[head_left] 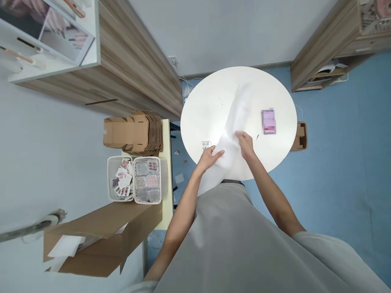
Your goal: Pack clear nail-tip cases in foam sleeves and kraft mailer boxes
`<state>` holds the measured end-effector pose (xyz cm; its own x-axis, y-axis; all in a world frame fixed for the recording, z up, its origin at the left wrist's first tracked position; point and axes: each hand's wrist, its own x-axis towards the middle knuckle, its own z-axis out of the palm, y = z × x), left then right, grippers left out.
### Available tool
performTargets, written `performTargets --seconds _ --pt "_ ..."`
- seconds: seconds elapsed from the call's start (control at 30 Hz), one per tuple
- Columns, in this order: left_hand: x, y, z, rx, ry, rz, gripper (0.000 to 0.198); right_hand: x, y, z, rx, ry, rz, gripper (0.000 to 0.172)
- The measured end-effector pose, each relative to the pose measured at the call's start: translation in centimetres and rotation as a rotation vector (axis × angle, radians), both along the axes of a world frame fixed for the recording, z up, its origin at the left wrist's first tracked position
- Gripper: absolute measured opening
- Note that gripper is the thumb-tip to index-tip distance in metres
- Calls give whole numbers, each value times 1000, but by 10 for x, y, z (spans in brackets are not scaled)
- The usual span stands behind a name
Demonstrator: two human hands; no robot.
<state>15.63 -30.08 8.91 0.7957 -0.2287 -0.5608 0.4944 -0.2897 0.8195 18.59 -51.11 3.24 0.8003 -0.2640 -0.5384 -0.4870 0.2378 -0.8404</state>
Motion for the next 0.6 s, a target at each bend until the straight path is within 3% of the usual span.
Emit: performTargets --seconds 0.13,0.27,0.43,0.6 --pt "-10 19 -20 -46 192 -20 73 67 -12 -31 -141 23 -39 29" --pt "-29 38 -58 -83 369 -1 74 128 -20 -65 -191 102 -51 37" --pt "-52 37 -109 -58 416 223 61 180 -22 -114 -337 168 16 39" --pt "-57 17 -137 -24 394 422 42 204 -25 -151 -292 161 69 36"
